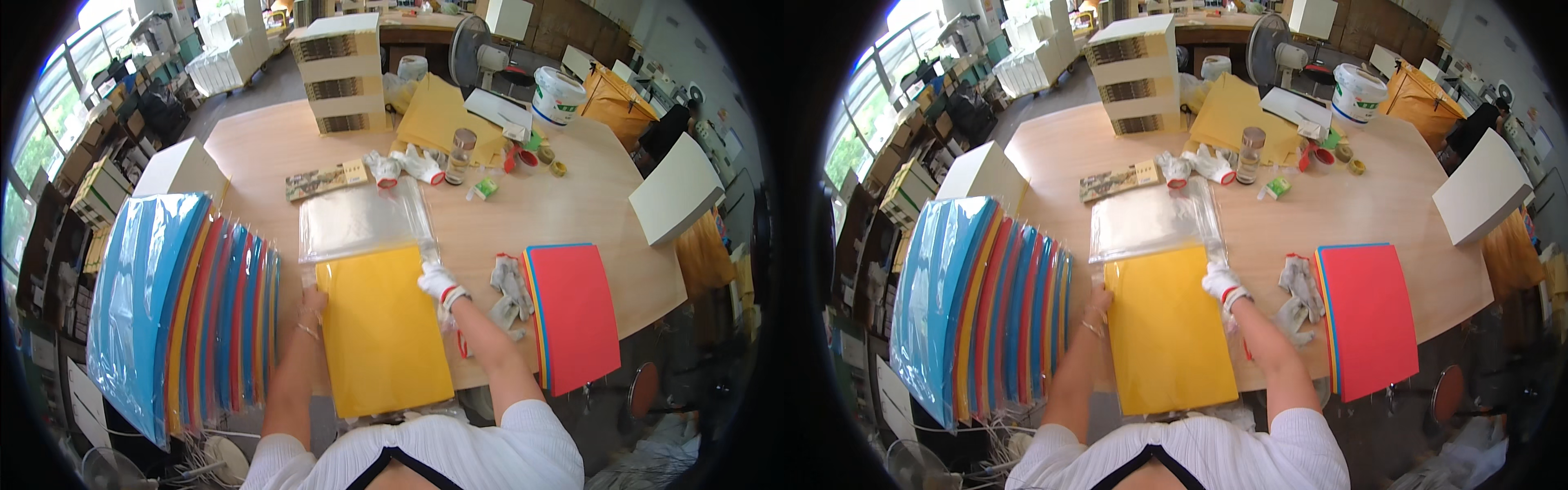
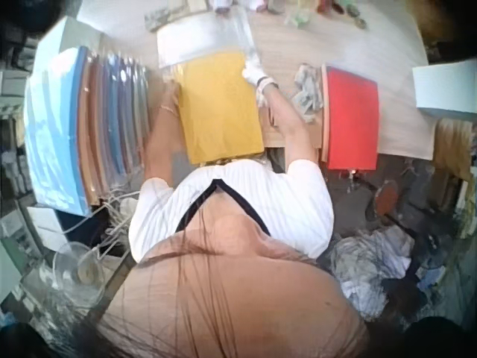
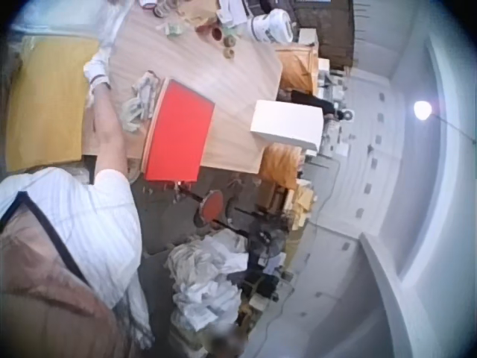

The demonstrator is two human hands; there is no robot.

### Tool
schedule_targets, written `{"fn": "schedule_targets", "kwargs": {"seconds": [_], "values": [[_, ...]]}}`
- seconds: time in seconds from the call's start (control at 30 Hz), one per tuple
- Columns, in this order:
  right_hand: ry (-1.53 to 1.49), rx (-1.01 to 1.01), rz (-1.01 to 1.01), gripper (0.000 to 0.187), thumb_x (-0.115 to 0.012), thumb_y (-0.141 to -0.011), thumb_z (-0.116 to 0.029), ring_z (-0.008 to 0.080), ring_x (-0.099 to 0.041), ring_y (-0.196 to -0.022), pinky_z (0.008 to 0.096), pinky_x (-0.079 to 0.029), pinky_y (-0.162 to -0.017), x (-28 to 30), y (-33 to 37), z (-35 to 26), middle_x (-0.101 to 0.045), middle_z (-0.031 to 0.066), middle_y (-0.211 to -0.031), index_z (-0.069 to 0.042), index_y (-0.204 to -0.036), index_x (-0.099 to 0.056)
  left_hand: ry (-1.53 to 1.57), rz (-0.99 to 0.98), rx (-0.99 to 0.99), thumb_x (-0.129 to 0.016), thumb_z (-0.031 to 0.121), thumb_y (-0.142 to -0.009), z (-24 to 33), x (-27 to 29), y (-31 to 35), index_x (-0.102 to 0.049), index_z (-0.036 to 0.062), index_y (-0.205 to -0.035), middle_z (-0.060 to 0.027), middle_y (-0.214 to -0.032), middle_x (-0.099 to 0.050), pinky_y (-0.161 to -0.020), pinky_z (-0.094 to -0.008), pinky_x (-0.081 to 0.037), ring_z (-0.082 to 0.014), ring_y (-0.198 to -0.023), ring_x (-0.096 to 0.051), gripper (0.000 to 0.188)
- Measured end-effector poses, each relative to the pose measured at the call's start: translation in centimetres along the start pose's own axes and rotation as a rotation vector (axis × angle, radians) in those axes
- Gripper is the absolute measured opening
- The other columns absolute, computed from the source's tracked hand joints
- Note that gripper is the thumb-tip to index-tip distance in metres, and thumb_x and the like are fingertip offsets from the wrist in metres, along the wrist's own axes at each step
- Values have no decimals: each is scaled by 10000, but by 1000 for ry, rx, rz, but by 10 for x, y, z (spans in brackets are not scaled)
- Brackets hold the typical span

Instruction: The person places colored paper sheets into plastic bags one by one and stacks them into a pile.

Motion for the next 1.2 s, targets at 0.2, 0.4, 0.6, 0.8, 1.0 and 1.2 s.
{"fn": "schedule_targets", "kwargs": {"seconds": [0.2, 0.4, 0.6, 0.8, 1.0, 1.2], "values": [[-108, -106, 67, 291, -447, -787, -176, 331, -577, -939, 455, -449, -823, -17, 14, 23, -537, 206, -1080, -69, -1055, -485, -2, 133, -197, -551, 136, -750, 28, 12, 43, -538, 33, -1105, -216, -1125, -484, -905, -398, -389, -343, -1068, -464, 370], [-570, -136, -79, 233, -457, -800, -246, 330, -596, -776, 423, -459, -676, -6, 151, 36, -591, 195, -829, -62, -917, -539, 512, 126, -105, -541, 120, -836, -32, 25, 200, -516, -18, -1045, -95, -980, -522, -844, -291, -409, -198, -920, -508, 251], [-169, -187, -303, 244, -465, -794, -294, 359, -591, -772, 463, -454, -699, -61, 301, 19, -600, 177, -801, -60, -828, -525, 493, -207, 143, -567, 189, -843, -89, -40, 345, -457, -22, -1113, -118, -976, -528, -807, -314, -413, -210, -911, -512, 360], [-121, -337, -104, 298, -491, -756, -238, 408, -564, -843, 473, -444, -740, -55, 315, -25, -557, 226, -970, -7, -942, -456, 408, -318, -222, -560, 204, -859, -36, -36, 339, -422, -43, -1088, -168, -990, -543, -734, -319, -444, -232, -903, -559, 364], [-324, -490, 192, 274, -533, -769, -295, 337, -600, -799, 422, -458, -697, -51, 330, 13, -626, 171, -819, -58, -894, -591, 425, -496, 55, -571, 228, -857, -58, -26, 334, -472, -20, -948, -117, -818, -581, -464, -256, -453, -123, -581, -584, 282], [-354, -574, 71, 238, -524, -777, -334, 284, -597, -695, 388, -447, -626, -116, 377, 28, -606, 139, -713, -108, -777, -602, 279, -357, -109, -578, 291, -852, -99, -39, 357, -527, -23, -846, -120, -701, -590, -551, -294, -473, -174, -608, -599, 318]]}}
Point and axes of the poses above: each hand's wrist, its own y-axis away from the middle knuckle, its own x-axis out of the back of the hand, z = x × y, the point moved 9 cm from there along -y, towards the middle knuckle
